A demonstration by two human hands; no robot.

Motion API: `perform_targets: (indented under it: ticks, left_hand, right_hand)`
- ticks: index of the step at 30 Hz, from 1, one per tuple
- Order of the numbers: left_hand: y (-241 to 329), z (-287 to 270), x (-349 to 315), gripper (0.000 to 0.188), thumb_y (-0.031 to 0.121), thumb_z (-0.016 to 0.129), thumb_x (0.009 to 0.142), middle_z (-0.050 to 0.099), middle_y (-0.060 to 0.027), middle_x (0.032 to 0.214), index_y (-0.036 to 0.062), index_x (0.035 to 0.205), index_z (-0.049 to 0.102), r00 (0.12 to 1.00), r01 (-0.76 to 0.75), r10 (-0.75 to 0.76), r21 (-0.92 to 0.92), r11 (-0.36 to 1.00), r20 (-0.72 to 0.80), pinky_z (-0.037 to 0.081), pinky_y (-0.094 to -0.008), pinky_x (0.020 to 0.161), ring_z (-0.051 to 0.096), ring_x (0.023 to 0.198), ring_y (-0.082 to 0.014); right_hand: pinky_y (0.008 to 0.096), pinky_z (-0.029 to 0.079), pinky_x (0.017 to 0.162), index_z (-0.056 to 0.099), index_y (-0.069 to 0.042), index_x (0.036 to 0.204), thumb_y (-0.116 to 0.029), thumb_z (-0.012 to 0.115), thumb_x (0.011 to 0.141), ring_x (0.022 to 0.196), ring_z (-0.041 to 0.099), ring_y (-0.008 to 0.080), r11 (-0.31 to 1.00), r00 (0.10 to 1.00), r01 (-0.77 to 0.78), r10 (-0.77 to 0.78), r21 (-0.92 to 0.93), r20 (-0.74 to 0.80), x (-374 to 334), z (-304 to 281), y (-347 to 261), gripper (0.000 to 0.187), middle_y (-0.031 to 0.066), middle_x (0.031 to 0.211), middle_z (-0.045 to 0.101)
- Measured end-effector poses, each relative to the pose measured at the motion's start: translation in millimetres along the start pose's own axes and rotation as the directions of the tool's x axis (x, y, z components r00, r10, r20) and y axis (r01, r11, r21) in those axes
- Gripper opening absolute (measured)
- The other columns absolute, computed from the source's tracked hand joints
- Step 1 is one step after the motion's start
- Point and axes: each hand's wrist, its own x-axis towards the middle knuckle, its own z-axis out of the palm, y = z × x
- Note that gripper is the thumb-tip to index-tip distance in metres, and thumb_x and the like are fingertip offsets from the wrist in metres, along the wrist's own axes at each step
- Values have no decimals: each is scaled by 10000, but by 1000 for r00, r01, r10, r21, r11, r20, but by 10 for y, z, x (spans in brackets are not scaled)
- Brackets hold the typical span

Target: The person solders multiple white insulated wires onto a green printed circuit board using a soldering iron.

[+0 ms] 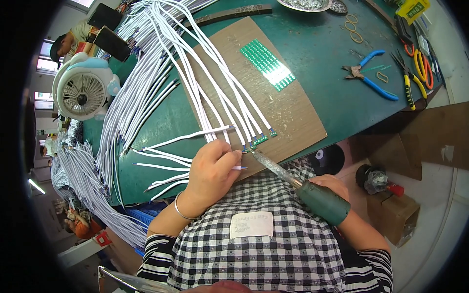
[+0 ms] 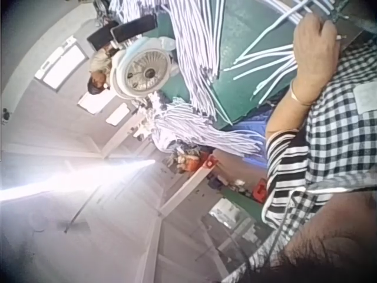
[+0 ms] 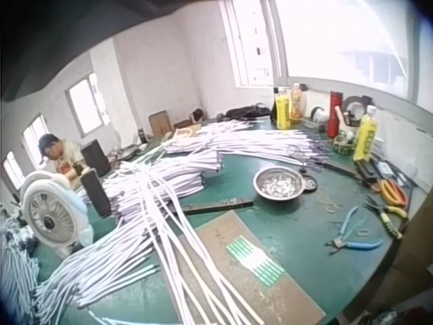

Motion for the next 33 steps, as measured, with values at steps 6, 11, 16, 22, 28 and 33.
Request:
perform_targets:
  ticks: [6,11,16,22,28,33]
  left_hand:
    - [20,-20,1,207,22,718,687,524,-92,789,37,874,629,1000,1,-1,18,1000,0,445,-375,602,539,692,-276]
    - [32,-136,14,231,24,718,682,556,-90,826,57,903,660,999,37,-36,13,999,-39,463,-365,628,564,728,-274]
    - [34,-262,95,235,21,714,664,590,-61,834,86,887,677,995,70,-64,67,995,-82,479,-342,607,586,728,-243]
    - [-15,-154,24,212,177,695,713,571,-9,839,110,908,651,996,-76,68,134,988,61,469,-312,568,567,706,-187]
    - [-36,-120,8,242,193,691,713,571,-11,856,106,934,643,993,-113,104,161,980,63,464,-313,565,559,699,-181]
    - [-23,-104,26,247,72,666,653,607,-11,820,95,899,672,994,-113,112,152,982,17,463,-295,543,548,652,-176]
  right_hand:
    - [366,522,708,533,-53,1085,-130,747,744,848,669,290,1000,998,-22,22,-2,58,0,-12,-21,410,123,956,672]
    - [361,531,736,544,-58,1099,-124,760,731,869,664,285,995,997,-53,49,-82,-52,228,-41,-332,432,108,967,671]
    - [333,547,759,558,-40,1072,-85,759,739,890,667,271,966,990,-32,67,-257,127,297,-94,-361,391,116,972,676]
    - [324,551,760,545,-35,1069,-98,780,716,882,670,274,985,984,-174,174,0,42,-59,3,-43,429,138,978,676]
    - [334,548,725,535,-50,1079,-105,787,704,846,669,265,995,1000,13,-12,-95,9,37,5,-52,455,107,941,662]
    - [338,535,679,541,-55,1066,-114,790,695,793,657,262,997,1000,-13,12,-70,-14,3,31,-37,450,94,902,649]
